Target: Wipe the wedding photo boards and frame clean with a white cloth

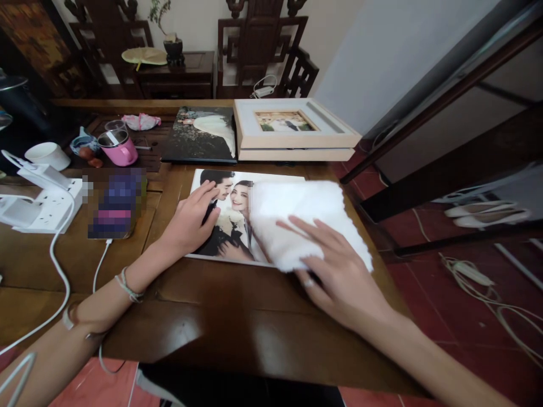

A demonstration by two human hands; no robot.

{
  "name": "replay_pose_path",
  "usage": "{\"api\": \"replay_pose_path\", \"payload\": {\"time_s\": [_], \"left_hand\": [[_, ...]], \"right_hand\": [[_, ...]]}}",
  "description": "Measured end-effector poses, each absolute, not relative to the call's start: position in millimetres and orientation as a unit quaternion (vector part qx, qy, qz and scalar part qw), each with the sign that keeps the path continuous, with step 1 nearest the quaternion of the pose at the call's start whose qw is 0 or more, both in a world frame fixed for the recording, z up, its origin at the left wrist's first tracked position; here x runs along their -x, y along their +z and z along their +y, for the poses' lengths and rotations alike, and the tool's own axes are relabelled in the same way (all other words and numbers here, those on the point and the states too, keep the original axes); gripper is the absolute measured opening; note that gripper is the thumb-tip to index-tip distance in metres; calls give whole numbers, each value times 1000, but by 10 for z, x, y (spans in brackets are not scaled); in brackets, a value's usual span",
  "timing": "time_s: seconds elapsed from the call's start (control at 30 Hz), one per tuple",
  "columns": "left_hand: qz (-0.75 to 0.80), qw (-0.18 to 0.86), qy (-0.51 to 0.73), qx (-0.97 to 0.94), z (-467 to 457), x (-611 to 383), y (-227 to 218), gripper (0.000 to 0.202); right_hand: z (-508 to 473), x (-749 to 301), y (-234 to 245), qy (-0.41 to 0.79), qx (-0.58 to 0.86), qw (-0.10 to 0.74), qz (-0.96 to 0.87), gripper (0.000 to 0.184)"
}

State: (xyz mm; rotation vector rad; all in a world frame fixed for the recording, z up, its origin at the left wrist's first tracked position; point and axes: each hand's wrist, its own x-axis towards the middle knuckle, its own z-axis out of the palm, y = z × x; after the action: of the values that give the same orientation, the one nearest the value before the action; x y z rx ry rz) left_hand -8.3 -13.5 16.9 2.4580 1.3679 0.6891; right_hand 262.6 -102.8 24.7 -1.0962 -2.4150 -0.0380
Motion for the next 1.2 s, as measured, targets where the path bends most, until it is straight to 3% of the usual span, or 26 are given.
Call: {"api": "replay_pose_path", "payload": {"time_s": [0.33, 0.67, 1.03, 1.2], "left_hand": [[469, 121, 228, -844, 11, 78, 52, 40], [476, 130, 249, -834, -218, 183, 140, 40], [464, 141, 269, -832, -35, 41, -2, 41], [494, 136, 317, -798, -29, 64, -7, 41]], "right_hand": [[-958, -2968, 174, 68, 280, 205, -935, 27], [-240, -2258, 224, -42, 488, 246, -837, 20], [-1156, -2502, 299, 77, 267, 231, -933, 25], [-895, -2980, 212, 84, 293, 208, -930, 23]]}}
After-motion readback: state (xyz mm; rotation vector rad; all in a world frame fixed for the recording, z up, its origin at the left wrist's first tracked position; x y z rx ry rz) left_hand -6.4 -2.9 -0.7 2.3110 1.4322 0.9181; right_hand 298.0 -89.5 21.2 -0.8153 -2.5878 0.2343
